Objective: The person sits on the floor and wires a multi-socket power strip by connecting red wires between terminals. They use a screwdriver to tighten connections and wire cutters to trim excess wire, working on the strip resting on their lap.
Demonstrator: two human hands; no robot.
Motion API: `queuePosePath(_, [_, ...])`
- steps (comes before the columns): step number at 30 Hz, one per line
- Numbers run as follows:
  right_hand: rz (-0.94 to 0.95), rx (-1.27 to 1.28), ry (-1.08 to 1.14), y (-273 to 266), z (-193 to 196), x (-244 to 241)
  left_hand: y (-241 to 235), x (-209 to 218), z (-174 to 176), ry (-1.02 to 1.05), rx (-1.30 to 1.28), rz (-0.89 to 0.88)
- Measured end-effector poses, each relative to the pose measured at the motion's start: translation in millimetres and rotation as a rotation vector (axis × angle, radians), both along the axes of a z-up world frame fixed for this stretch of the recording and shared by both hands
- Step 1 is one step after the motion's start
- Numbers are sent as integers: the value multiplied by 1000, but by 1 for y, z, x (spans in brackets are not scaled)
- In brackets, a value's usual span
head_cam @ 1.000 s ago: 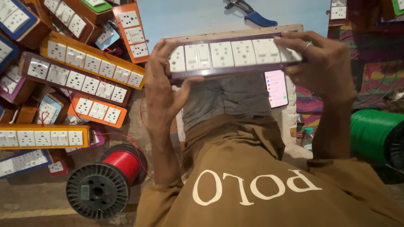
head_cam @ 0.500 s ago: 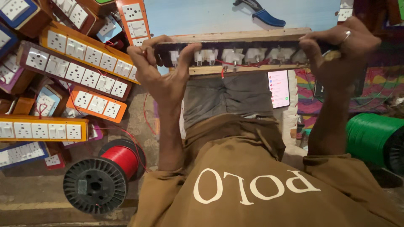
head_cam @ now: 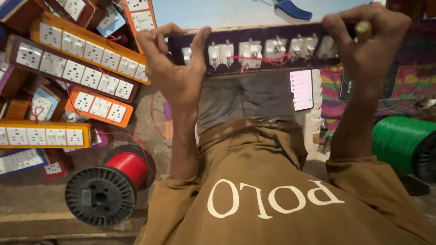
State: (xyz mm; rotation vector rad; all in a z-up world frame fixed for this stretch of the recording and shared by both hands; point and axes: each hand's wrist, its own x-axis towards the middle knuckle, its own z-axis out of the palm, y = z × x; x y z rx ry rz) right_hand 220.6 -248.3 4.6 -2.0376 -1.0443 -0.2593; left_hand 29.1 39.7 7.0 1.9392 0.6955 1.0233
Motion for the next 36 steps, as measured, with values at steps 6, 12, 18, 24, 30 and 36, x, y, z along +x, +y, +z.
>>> queuePosePath(6, [-156,-177,-183,20,-1,-1,3,9,-2,180,219,59])
queuePosePath(12, [-219,-60,-143,23,-6,-7,2,-9,21,102,223,-509])
queuePosePath(18, [161,-113,-118,42,30,-53,-8,2,23,169,386,-595])
queuePosePath(24, [220,-325,-112,83,50,-66,-11,12,9,121,286,-599])
queuePosePath(30, [266,-393,-42,86,50,-56,-14,16,4,89,246,-503])
queuePosePath(36, [306,-334,-111,86,47,-52,-15,18,5,128,179,-495])
